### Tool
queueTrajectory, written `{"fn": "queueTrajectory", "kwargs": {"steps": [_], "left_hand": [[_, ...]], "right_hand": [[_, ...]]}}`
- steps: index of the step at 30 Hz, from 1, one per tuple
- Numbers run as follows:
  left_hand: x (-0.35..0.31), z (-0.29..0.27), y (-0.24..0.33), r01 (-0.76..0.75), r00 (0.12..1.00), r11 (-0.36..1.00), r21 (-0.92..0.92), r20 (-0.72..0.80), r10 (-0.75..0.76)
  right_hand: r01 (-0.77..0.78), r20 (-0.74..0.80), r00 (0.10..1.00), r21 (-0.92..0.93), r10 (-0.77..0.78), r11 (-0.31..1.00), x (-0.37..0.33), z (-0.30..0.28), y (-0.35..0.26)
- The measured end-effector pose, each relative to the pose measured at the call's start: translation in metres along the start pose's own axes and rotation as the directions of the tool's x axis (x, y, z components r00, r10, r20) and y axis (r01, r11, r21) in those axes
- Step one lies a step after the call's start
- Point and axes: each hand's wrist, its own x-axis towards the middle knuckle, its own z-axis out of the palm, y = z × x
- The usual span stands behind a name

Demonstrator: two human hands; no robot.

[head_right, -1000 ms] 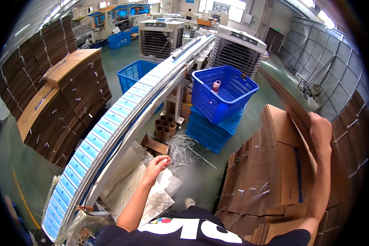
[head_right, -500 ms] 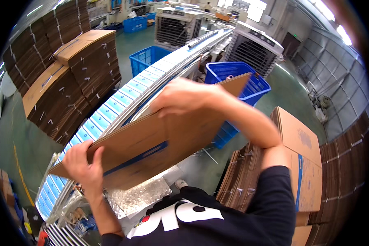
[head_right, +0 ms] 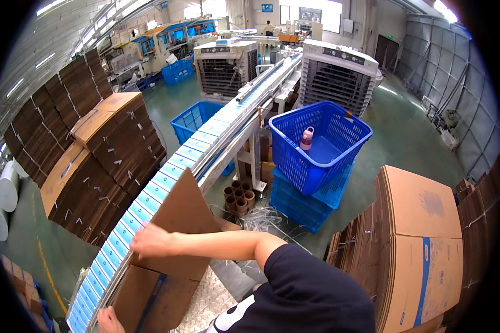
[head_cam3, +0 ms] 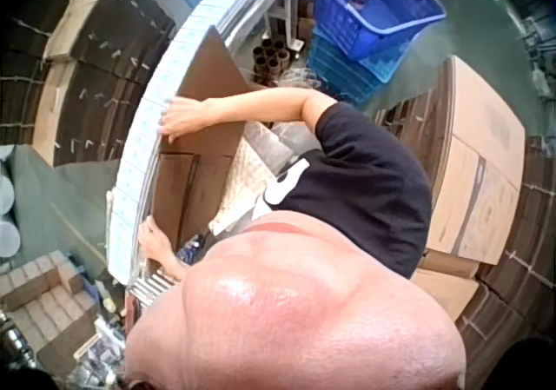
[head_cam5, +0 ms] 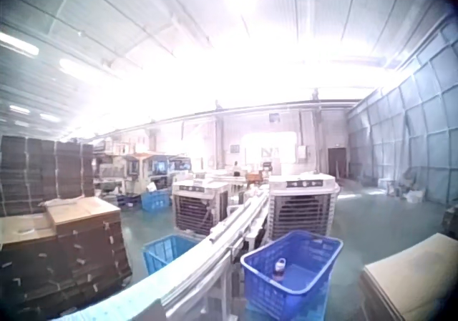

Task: The person assembles cardboard boxes, fills them with rows of boxed items from a conveyor belt, and feeds the filled boxes into a taping machine.

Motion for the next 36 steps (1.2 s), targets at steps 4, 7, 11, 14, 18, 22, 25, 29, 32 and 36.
{"fn": "queueTrajectory", "kwargs": {"steps": [4,7,11,14,18,22,25,29,32,36], "left_hand": [[0.029,-0.012,-0.02,0.214,0.892,0.95,-0.227,0.442,-0.096],[0.042,-0.016,-0.015,0.263,0.822,0.955,-0.14,0.55,-0.146],[0.051,-0.023,0.006,0.231,0.837,0.962,0.148,0.474,-0.274],[0.056,-0.036,0.047,0.265,0.85,0.95,0.168,0.423,-0.312],[0.031,-0.032,0.032,0.25,0.904,0.968,0.025,0.353,-0.242],[-0.01,-0.021,0.087,-0.283,0.959,0.959,-0.007,-0.013,0.283],[0.011,-0.047,0.182,0.509,0.812,0.797,-0.327,0.49,-0.317],[0.028,0.013,0.203,0.058,0.944,0.981,-0.186,0.33,0.007],[0.046,0.108,0.204,-0.209,0.825,0.977,-0.051,0.527,0.204],[0.051,0.202,0.174,-0.257,0.665,0.933,-0.252,0.655,0.36]], "right_hand": [[-0.269,-0.323,0.92,-0.105,0.223,0.957,-0.065,-0.009,0.03],[-0.24,-0.319,0.918,0.027,0.236,0.97,-0.107,-0.011,0.012],[-0.137,-0.3,0.932,0.224,0.203,0.965,-0.145,-0.017,0.02],[-0.068,-0.298,0.939,0.329,0.172,0.942,-0.15,-0.038,0.039],[0.335,-0.152,0.942,0.466,-0.299,0.819,-0.147,-0.107,0.073],[0.402,0.163,0.808,0.551,-0.566,0.731,-0.136,-0.099,0.07],[0.38,0.435,0.717,0.412,-0.545,0.828,-0.134,-0.061,0.061],[0.518,0.677,0.517,0.239,-0.523,0.821,-0.136,0.028,0.013],[0.497,0.623,0.529,0.323,-0.577,0.805,-0.141,0.054,-0.002],[-0.103,0.544,0.413,0.824,-0.73,0.557,-0.174,-0.017,0.007]]}}
